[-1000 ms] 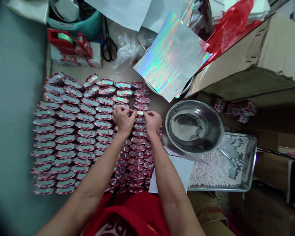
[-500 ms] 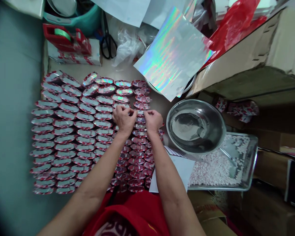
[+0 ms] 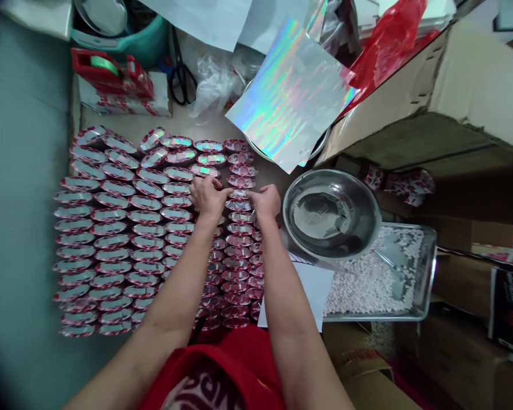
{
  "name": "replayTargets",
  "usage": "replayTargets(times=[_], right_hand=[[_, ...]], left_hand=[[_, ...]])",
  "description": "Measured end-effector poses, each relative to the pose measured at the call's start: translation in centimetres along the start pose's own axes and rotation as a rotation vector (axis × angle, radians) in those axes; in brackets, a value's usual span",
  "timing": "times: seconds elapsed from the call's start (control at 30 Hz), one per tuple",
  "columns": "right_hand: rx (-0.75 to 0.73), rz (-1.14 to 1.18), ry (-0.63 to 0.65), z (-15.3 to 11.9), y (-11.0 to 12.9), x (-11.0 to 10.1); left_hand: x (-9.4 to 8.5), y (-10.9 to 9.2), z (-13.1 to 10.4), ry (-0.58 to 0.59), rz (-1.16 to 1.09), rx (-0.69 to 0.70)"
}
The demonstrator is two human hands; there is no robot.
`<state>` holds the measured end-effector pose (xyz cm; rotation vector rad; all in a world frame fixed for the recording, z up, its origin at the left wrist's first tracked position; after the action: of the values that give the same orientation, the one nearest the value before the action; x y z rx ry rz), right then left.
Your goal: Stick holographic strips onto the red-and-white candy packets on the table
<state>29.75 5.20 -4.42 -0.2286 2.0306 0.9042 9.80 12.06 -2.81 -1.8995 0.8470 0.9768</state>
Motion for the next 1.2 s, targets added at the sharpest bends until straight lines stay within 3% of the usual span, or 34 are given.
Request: replayTargets(times=[0.17,0.27,0.37,0.43,0.57,0.63,0.77,0.93,1.1,1.2], right_hand=[[-0.007,0.016,0.034,-0.3,0.5,0.0],[-0.046,0.076,-0.02,-1.1,0.9,-0.8],[-0.065,0.27,-0.095,-2.0,1.1,-1.6],[-0.061,0.368,-0.146,-2.3,1.1,-2.0],[-0.049,0.408,-0.215,-2.4,1.1,-2.0],[-0.038,0.417,-0.238,-2.2,1.0,-1.8],[-0.019,0.432,-0.266,-2.0,0.9,-1.3],[0.012,0.55,-0.257,-2.5,0.8,-1.1],[0.122,0.992,0.035,-3.6,0.6,-0.8],[0.129,1.112,0.144,-4.2,0.8,-1.0]], left_hand=[[-0.1,0.0,0.1,-0.009,-0.033,0.051],[-0.8,-0.2,-0.3,-0.036,-0.1,0.113],[-1.8,0.1,-1.6,-0.021,-0.317,0.174],[-1.4,1.0,-3.0,0.162,-0.555,0.136],[1.5,2.4,-7.2,0.755,-1.016,-0.114],[2.2,2.6,-9.0,0.889,-1.136,-0.178],[2.5,2.3,-10.3,0.811,-1.177,-0.142],[2.8,2.7,-10.0,0.683,-1.216,-0.226],[1.6,3.6,-7.9,0.665,-1.149,-0.204],[0.8,3.5,-6.2,0.662,-1.072,-0.145]])
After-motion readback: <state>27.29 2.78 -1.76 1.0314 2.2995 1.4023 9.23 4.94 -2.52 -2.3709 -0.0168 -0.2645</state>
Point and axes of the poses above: each hand's wrist, its own z-axis towards the middle knuckle, its own x-axis out of the palm, y = z × x, the point moved 6 cm from there along z, towards the middle knuckle, and after that the axes turned 10 degrees about -x, right-handed, at the moved point
